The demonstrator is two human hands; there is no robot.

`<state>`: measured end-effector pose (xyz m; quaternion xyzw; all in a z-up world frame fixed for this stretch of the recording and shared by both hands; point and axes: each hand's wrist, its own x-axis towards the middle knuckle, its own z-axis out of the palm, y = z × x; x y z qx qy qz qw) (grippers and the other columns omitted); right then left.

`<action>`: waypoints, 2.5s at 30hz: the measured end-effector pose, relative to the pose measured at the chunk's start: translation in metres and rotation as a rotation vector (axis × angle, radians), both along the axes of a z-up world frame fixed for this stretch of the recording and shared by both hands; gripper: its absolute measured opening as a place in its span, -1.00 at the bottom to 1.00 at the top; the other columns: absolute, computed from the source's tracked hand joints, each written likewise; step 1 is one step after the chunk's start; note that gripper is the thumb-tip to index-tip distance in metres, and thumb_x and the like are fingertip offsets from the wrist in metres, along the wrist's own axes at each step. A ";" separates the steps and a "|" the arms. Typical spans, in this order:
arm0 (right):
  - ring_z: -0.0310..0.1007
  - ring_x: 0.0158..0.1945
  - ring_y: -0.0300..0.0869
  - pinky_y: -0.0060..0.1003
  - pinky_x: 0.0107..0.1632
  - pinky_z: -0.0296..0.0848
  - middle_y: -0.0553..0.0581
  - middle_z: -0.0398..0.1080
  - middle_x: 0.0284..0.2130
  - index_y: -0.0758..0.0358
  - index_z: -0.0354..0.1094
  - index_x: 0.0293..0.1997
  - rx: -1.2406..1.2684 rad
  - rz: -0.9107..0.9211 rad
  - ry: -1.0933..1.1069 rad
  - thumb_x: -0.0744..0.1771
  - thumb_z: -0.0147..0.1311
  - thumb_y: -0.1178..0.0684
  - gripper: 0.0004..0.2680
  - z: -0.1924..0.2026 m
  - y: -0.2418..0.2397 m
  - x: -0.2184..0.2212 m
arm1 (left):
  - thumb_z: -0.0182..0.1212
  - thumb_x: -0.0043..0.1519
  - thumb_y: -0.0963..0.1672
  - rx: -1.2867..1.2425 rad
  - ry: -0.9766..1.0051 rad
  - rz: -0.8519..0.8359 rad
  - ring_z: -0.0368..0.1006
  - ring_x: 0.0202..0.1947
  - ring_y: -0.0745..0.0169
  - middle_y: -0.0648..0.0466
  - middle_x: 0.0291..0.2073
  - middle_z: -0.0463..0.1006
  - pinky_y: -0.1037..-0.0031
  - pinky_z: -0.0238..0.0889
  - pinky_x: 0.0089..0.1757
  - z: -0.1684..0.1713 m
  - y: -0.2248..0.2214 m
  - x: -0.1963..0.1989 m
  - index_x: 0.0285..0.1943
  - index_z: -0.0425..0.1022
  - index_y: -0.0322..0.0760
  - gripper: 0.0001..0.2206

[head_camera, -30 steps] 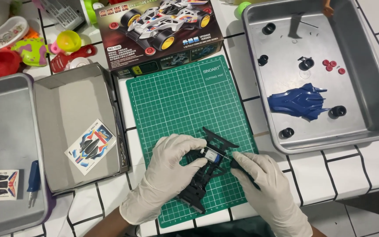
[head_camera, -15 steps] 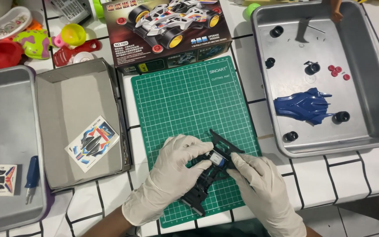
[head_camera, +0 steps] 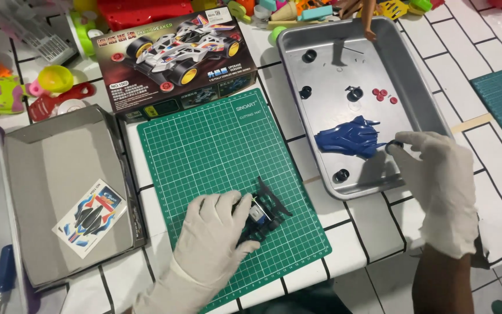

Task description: Assembling a model toy car by installing internal components like gears and motors into the chassis and using a screwdriver.

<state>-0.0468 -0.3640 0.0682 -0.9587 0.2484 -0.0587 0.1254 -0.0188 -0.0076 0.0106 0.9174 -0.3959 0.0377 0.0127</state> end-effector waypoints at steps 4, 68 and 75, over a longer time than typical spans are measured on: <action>0.55 0.00 -0.09 -0.29 0.15 0.40 0.08 0.59 -0.03 0.05 0.61 0.06 0.096 -0.132 0.260 0.33 0.24 -0.03 -0.79 -0.011 -0.030 0.022 | 0.58 -0.13 0.19 -0.156 0.183 -0.141 0.29 0.20 -0.10 -0.01 0.32 0.32 -0.19 -0.03 0.25 0.009 0.007 0.020 0.37 0.28 -0.07 -0.11; 0.65 -0.11 0.09 -0.07 -0.11 0.69 0.39 0.60 -0.25 0.34 0.61 -0.12 0.844 0.439 -0.203 0.22 0.25 0.33 -0.80 -0.028 0.164 0.031 | 0.15 0.24 0.17 -0.528 -0.353 -0.253 0.38 -0.39 0.07 -0.15 -0.14 0.40 0.38 0.30 -0.37 -0.016 0.015 0.031 0.13 0.46 -0.37 -0.42; 0.68 -0.17 0.02 -0.16 -0.17 0.68 0.31 0.63 -0.27 0.29 0.63 -0.14 0.722 0.554 -0.241 0.21 0.29 0.33 -0.80 -0.036 0.161 0.032 | 0.20 0.15 0.19 -0.497 -0.326 -0.241 0.38 -0.36 0.05 -0.15 -0.16 0.41 0.39 0.32 -0.36 -0.011 0.017 0.032 0.09 0.48 -0.36 -0.40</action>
